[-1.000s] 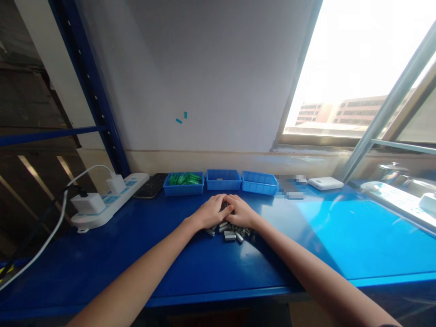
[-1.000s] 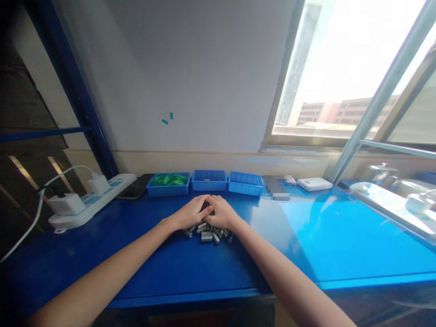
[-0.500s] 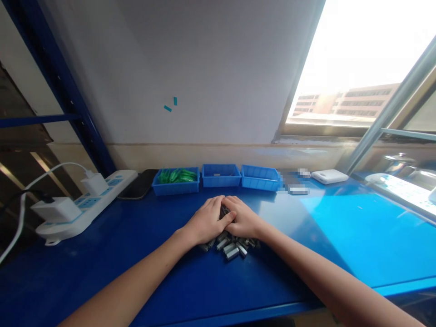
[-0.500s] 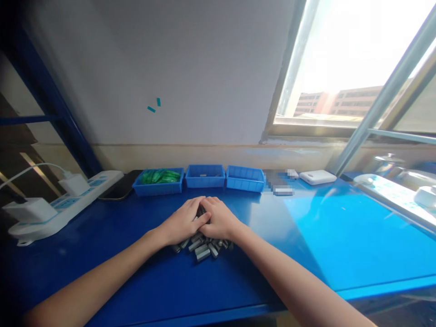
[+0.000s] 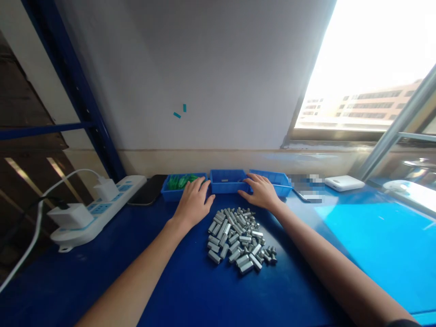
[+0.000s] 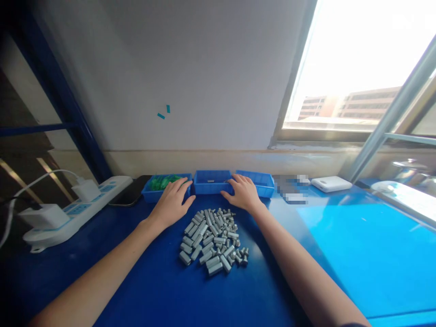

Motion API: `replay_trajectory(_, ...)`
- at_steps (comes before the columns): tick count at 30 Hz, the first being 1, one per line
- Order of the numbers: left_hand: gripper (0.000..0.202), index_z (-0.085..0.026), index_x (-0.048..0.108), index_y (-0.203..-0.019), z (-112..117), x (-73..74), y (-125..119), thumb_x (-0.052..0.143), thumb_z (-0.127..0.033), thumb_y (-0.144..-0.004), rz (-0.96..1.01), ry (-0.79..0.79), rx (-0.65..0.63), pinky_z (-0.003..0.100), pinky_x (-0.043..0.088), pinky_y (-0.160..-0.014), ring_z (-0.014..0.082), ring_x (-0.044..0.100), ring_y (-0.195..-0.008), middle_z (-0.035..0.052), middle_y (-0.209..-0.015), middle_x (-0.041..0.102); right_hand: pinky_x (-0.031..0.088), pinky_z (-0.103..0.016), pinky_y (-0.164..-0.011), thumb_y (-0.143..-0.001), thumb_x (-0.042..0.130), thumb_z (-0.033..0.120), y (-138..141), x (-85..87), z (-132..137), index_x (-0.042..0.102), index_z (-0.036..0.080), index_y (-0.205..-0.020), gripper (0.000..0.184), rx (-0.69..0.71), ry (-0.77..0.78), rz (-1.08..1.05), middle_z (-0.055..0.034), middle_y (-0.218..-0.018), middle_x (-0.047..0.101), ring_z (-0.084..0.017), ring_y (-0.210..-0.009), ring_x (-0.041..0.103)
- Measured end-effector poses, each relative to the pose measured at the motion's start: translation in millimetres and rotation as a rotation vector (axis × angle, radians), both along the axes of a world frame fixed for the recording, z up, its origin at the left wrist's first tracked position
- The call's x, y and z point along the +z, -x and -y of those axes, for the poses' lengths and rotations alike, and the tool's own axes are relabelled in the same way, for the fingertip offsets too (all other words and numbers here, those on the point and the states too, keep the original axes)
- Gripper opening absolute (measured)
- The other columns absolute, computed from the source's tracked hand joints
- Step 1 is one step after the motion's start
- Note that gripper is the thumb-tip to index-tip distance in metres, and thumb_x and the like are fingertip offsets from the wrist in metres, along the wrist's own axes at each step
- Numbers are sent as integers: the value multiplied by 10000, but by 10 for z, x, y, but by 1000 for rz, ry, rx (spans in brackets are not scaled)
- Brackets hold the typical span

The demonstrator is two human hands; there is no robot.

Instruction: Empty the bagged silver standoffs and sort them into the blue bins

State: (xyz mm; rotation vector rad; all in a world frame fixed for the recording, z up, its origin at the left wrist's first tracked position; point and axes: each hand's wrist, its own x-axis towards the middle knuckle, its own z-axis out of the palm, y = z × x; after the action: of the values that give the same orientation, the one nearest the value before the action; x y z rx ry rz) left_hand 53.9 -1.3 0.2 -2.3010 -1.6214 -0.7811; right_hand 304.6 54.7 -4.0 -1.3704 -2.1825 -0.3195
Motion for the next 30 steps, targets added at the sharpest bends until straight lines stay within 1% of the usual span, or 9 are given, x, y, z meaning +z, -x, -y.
replay_trajectory(4, 445, -163, 480, -1327, -20, -16, 56, 421, -333, -921, -35, 22, -8, 484, 271, -1129, 278, 423, -1295, 115, -1410, 458, 407, -416, -1004, -852, 516, 470, 24, -107, 33, 683, 196, -1004, 355, 3, -20, 14, -104, -1323, 546, -278, -1204, 512)
replay_trajectory(8, 471, -147, 452, -1366, 12, -2, -13, 426, -300, -921, -64, 47, -54, 427, 328, -1109, 271, 432, -1289, 108, -1420, 455, 440, -380, -993, -856, 515, 456, 31, -96, 147, 707, 195, -942, 335, 42, -35, -16, -99, -1354, 522, -262, -1172, 546)
replay_trajectory(11, 426, -98, 512, -1316, 0, 3, -27, 405, -235, -927, -86, 57, -59, 395, 361, -1087, 266, 453, -1269, 130, -1376, 505, 439, -385, -998, -861, 518, 443, 43, -85, 182, 713, 184, -947, 335, 46, -30, -26, -118, -1253, 599, -266, -1159, 556)
replay_trajectory(16, 424, -62, 514, -1308, -14, -11, -9, 409, -201, -922, -119, 26, -58, 414, 378, -1071, 283, 464, -1245, 155, -1355, 518, 455, -404, -981, -863, 518, 439, 48, -83, 225, 707, 172, -976, 347, 76, -25, -40, -140, -1258, 590, -279, -1149, 565)
replay_trajectory(19, 414, -82, 525, -1298, 32, 40, -15, 423, -198, -914, -101, -23, -72, 422, 380, -1067, 290, 432, -1264, 158, -1360, 501, 449, -429, -987, -861, 522, 437, 2, -50, 240, 685, 161, -1039, 366, 84, -59, -85, -151, -1284, 567, -293, -1185, 536)
replay_trajectory(22, 351, -142, 602, -1195, 110, 144, -21, 399, -148, -909, -62, -44, -171, 389, 405, -1037, 252, 484, -1194, 119, -1251, 578, 418, -452, -1014, -852, 542, 420, -50, 40, 279, 663, 143, -1058, 366, 74, -182, -185, -153, -1215, 604, -311, -1224, 493)
replay_trajectory(25, 314, -191, 643, -1074, 172, 204, -14, 381, -136, -911, -47, 115, -320, 328, 472, -922, 201, 587, -1017, 58, -1062, 668, 479, -398, -923, -859, 543, 375, -30, 154, 384, 643, 163, -1048, 301, 99, -221, -283, -108, -1065, 662, -262, -1061, 599)
replay_trajectory(27, 303, -214, 640, -1061, 185, 186, -7, 375, -168, -922, -34, 217, -367, 303, 484, -875, 185, 616, -975, 35, -1045, 682, 513, -340, -817, -867, 534, 355, 41, 206, 478, 630, 169, -1036, 269, 105, -209, -349, -85, -979, 668, -215, -905, 644)
replay_trajectory(30, 302, -230, 638, -1071, 170, 116, -4, 371, -209, -931, -30, 273, -364, 293, 472, -884, 186, 622, -1003, 29, -1086, 681, 511, -265, -659, -882, 510, 339, 192, 214, 606, 620, 156, -1028, 259, 136, -164, -407, -81, -939, 625, -149, -715, 630)
